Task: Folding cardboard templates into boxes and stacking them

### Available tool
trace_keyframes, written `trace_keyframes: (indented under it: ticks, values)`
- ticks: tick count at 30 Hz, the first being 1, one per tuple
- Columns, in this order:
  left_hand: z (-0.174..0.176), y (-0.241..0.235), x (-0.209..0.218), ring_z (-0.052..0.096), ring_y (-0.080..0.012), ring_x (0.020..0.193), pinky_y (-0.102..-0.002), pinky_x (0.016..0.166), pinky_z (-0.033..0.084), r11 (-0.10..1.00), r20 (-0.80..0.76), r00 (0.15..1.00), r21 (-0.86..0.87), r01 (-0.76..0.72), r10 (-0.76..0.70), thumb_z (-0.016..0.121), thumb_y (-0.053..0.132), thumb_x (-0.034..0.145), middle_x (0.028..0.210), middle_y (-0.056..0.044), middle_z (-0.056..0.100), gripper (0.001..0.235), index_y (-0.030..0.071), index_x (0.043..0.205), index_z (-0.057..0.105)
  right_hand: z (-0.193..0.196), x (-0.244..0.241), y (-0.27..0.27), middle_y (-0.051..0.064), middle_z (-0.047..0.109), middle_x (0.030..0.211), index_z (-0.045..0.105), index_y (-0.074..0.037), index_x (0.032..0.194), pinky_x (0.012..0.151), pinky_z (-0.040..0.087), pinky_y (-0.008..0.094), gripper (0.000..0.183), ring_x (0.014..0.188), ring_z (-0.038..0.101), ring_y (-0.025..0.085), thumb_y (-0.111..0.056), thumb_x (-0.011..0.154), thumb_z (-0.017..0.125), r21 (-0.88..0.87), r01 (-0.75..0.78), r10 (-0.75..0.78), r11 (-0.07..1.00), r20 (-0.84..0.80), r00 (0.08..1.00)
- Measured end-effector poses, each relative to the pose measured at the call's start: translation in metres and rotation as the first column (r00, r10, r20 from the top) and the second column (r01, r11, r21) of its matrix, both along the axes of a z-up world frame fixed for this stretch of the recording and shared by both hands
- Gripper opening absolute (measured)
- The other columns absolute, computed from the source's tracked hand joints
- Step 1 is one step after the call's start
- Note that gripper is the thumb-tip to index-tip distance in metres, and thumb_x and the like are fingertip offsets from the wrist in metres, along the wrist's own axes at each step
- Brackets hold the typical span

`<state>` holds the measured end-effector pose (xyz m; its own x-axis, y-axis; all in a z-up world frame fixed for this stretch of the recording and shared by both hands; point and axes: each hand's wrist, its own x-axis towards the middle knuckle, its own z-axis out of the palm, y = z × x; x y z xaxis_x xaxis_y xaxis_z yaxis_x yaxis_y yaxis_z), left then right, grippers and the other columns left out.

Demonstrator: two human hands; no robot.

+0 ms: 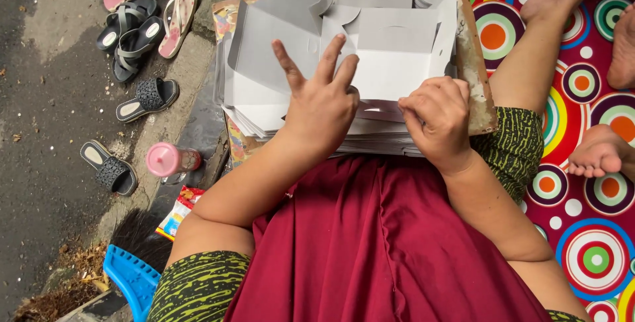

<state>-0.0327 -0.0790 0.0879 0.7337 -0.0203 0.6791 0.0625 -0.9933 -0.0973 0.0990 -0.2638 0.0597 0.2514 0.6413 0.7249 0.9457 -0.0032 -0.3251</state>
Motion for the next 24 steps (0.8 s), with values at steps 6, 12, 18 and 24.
trace_keyframes:
  ticks: [6, 12, 18, 24]
  values:
    - [-0.005, -0.013, 0.014, 0.053, -0.0429, 0.131, -0.099, 0.092, 0.004, 0.997, 0.003, 0.999, 0.058, 0.053, -0.053, 0.074, -0.007, 0.071, 0.104, -0.016, 0.065, 0.015, 0.007, 0.067, 0.072, -0.003, -0.003, 0.0, 0.004, 0.068, 0.085, 0.072, -0.009, 0.093, 0.082, 0.041, 0.045, 0.01, 0.085, 0.061, 0.03, -0.001, 0.098, 0.075, 0.02, -0.007, 0.007, 1.0, 0.021, 1.0]
    - [0.004, -0.024, 0.022, 0.05, -0.0392, 0.137, -0.091, 0.107, 0.004, 0.983, -0.14, 0.985, 0.133, 0.123, -0.104, 0.074, 0.004, 0.076, 0.11, -0.014, 0.069, 0.011, 0.003, 0.085, 0.079, -0.01, -0.002, 0.0, 0.002, 0.067, 0.084, 0.072, -0.01, 0.09, 0.082, 0.041, 0.043, 0.011, 0.085, 0.062, 0.027, -0.003, 0.098, 0.075, 0.028, -0.002, 0.002, 1.0, 0.024, 1.0]
    - [0.007, -0.022, 0.024, 0.05, -0.0355, 0.136, -0.087, 0.116, 0.007, 0.943, -0.23, 0.954, 0.226, 0.244, -0.192, 0.073, 0.004, 0.08, 0.114, -0.01, 0.07, 0.01, 0.007, 0.087, 0.08, -0.014, 0.008, -0.003, 0.004, 0.065, 0.083, 0.066, -0.01, 0.084, 0.084, 0.042, 0.045, 0.018, 0.087, 0.064, 0.031, -0.006, 0.094, 0.08, 0.019, 0.006, -0.007, 1.0, 0.016, 1.0]
    - [0.011, -0.002, 0.022, 0.053, -0.0311, 0.135, -0.086, 0.115, 0.005, 0.934, -0.268, 0.909, 0.076, 0.35, -0.319, 0.059, 0.006, 0.093, 0.115, -0.004, 0.056, 0.019, 0.013, 0.085, 0.074, 0.005, 0.004, -0.009, 0.009, 0.068, 0.088, 0.069, -0.003, 0.092, 0.091, 0.038, 0.042, 0.012, 0.09, 0.064, 0.032, 0.006, 0.096, 0.075, -0.066, 0.011, -0.012, 0.998, -0.012, 1.0]
